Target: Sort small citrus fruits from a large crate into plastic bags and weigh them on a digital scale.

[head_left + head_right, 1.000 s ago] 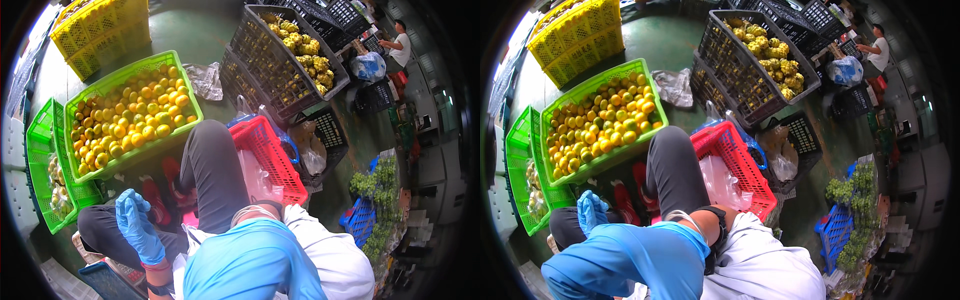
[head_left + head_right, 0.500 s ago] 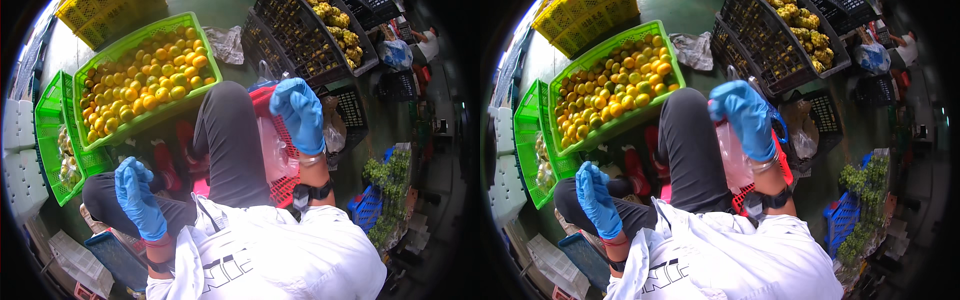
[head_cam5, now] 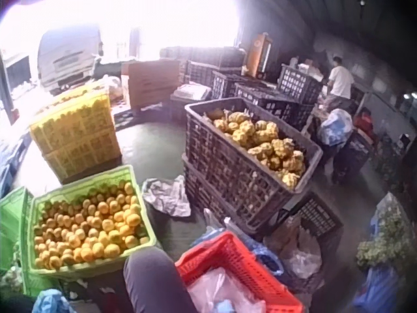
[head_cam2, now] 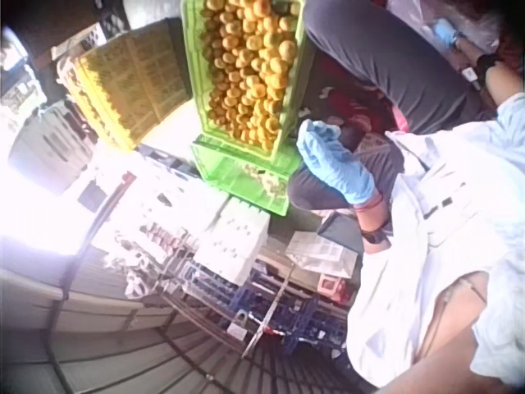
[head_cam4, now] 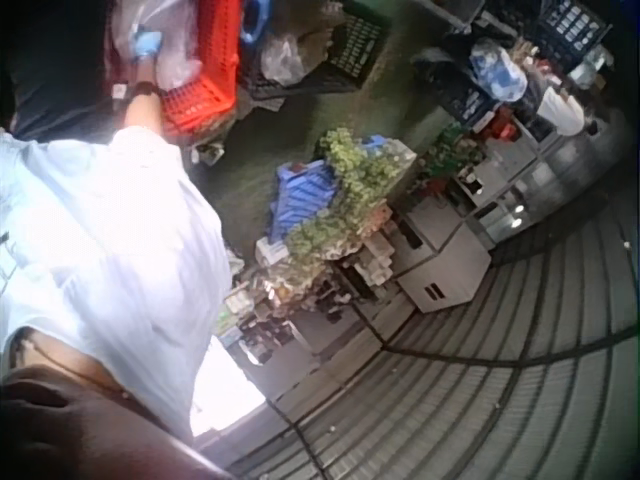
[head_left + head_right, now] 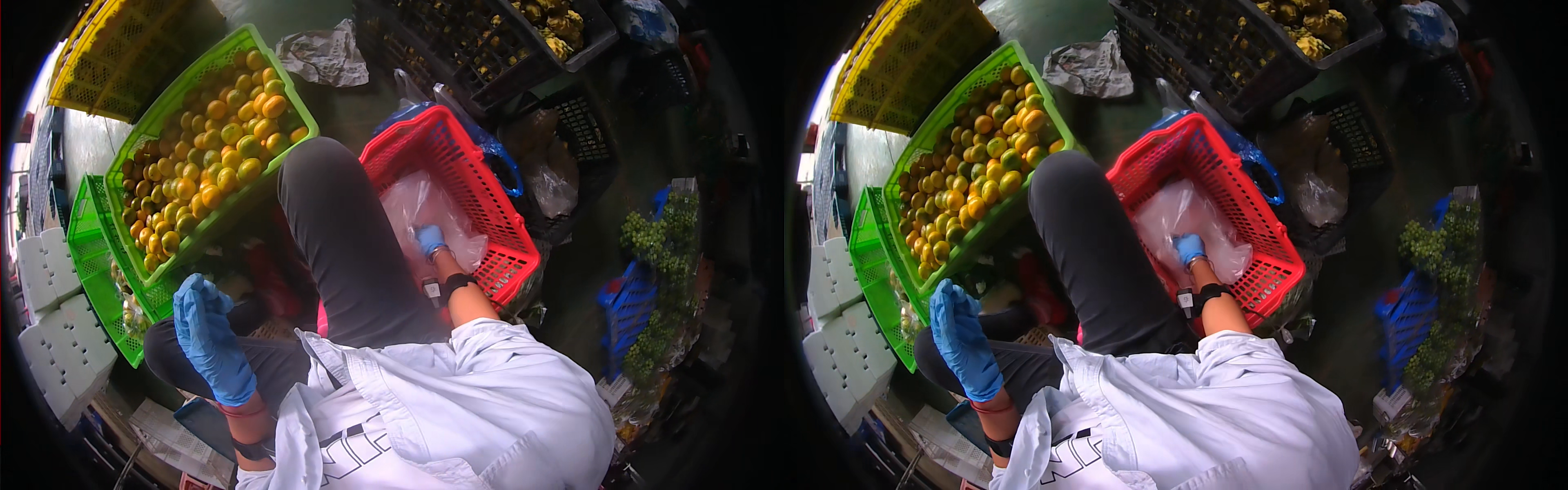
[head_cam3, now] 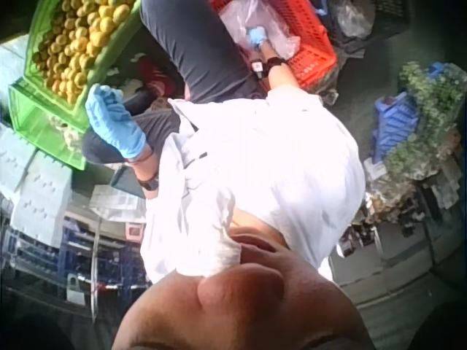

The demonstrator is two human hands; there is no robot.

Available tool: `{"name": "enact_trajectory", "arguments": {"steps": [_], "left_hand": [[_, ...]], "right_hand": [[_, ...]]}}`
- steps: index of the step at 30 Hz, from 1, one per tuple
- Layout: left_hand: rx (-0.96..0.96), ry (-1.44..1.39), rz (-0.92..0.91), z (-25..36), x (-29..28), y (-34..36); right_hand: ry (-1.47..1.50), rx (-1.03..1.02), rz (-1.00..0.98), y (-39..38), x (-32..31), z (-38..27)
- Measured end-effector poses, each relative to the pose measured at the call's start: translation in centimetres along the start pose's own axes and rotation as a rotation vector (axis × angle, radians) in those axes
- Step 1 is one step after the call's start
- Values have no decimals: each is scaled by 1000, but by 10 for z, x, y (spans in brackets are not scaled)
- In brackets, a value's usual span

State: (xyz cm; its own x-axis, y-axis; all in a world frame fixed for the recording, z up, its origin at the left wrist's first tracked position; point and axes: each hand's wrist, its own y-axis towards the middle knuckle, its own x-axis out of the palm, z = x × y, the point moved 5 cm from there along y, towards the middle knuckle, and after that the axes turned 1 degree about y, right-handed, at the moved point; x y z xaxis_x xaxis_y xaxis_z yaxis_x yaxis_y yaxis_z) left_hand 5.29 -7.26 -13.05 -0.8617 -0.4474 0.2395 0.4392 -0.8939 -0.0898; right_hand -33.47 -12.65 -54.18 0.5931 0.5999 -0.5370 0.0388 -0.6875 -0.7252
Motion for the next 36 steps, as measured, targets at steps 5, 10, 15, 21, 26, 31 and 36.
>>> {"name": "enact_trajectory", "arguments": {"steps": [5,10,15,21,26,31,36], "left_hand": [[9,71,83,1,1,7],[13,31,55,-5,-14,10],[8,-24,112,-6,-28,5],[11,-21,239,0,-46,-3],[-36,-24,209,-10,-52,-6],[-56,49,145,-10,-45,-3],[-291,33,-144,-18,-4,-4]], "right_hand": [[-311,-129,454,-45,-95,3],[464,-165,439,-83,-155,-3],[608,-264,395,-79,-162,22],[121,-139,58,-86,-138,19],[494,-188,240,-103,-188,6],[765,-402,301,-119,-211,-45],[680,-784,320,-220,-223,-238]]}}
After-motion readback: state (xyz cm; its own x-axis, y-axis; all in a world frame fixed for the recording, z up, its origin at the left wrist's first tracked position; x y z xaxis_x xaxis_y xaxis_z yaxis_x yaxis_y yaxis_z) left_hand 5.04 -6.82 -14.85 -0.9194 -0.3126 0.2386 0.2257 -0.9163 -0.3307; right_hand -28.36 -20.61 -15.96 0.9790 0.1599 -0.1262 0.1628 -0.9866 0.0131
